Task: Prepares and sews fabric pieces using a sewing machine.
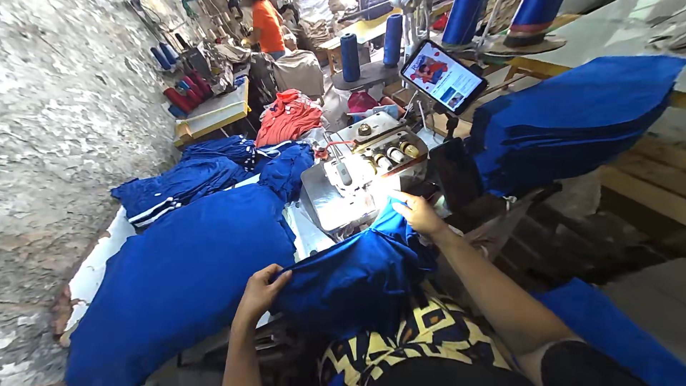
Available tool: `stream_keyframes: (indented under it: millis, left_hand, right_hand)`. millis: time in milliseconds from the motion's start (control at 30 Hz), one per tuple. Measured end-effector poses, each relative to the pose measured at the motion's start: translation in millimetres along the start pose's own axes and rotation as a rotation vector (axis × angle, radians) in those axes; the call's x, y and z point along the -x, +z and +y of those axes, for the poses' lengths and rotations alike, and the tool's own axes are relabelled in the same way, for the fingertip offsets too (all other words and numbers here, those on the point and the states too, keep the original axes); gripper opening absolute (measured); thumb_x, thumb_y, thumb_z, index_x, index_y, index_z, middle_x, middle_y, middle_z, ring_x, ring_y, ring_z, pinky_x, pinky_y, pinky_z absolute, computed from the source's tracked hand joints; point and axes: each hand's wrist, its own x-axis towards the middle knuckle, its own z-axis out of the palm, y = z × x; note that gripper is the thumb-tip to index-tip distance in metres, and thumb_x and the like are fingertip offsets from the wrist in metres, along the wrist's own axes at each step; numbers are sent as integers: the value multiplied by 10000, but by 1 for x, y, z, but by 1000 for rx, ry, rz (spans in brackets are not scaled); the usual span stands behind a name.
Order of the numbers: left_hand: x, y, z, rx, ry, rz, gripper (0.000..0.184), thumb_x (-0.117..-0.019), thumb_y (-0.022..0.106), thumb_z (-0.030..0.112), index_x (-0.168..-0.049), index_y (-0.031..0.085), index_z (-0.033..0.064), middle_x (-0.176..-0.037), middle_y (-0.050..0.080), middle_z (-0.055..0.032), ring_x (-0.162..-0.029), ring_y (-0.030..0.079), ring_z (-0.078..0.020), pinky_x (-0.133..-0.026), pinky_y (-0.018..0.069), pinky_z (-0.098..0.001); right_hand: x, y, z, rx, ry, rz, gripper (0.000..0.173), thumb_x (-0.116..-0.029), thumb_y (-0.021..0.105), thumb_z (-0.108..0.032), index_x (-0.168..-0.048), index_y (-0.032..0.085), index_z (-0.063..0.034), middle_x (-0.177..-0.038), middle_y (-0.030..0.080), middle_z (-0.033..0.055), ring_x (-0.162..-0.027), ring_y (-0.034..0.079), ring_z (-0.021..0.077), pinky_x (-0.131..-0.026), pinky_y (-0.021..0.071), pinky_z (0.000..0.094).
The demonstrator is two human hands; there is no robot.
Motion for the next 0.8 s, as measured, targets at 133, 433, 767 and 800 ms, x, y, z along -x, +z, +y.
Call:
stream_keyframes:
  millis: [133, 433, 767, 800]
  left_hand:
    - [2, 6, -13, -41, -19, 64, 187, -989, 655, 138, -1031, 712, -36, -876, 695, -139, -803, 644, -199, -790, 516, -436]
    - [39, -32, -3, -353, 87, 222, 156, -936, 643, -22, -1035, 759, -57, -981, 722, -269, -967, 699, -451, -872, 518, -647]
    - [-10, -36, 42, -67, 265, 1232, 283, -1015, 447, -33, -1144, 658, -170, -1128, 691, -301, -1098, 678, -321, -996, 504, -385]
    - [-32, -31, 29, 201, 423, 1286, 279, -1036, 427, -14, -1172, 593, -192, -1136, 678, -235, -1093, 659, -187, -993, 499, -282]
  right_hand:
    - [-3, 2, 5, 0, -26, 14, 325, -1033, 506, -28, -1319, 629, 67, -1281, 675, 205, -1163, 645, 150, -1022, 485, 284]
    - [15, -14, -17, 97, -241, 165, 344, -1013, 505, -9, -1322, 648, 42, -1326, 668, 188, -1245, 629, 164, -1065, 468, 283]
    - [106, -11, -99, -390, -663, -234, 330, -1090, 439, -167, -1331, 653, -95, -1302, 693, -74, -1183, 615, -44, -1019, 502, 163]
    - [115, -8, -108, -478, -736, -517, 385, -1124, 380, -286, -1393, 597, -116, -1365, 659, -46, -1242, 598, -4, -1061, 489, 199]
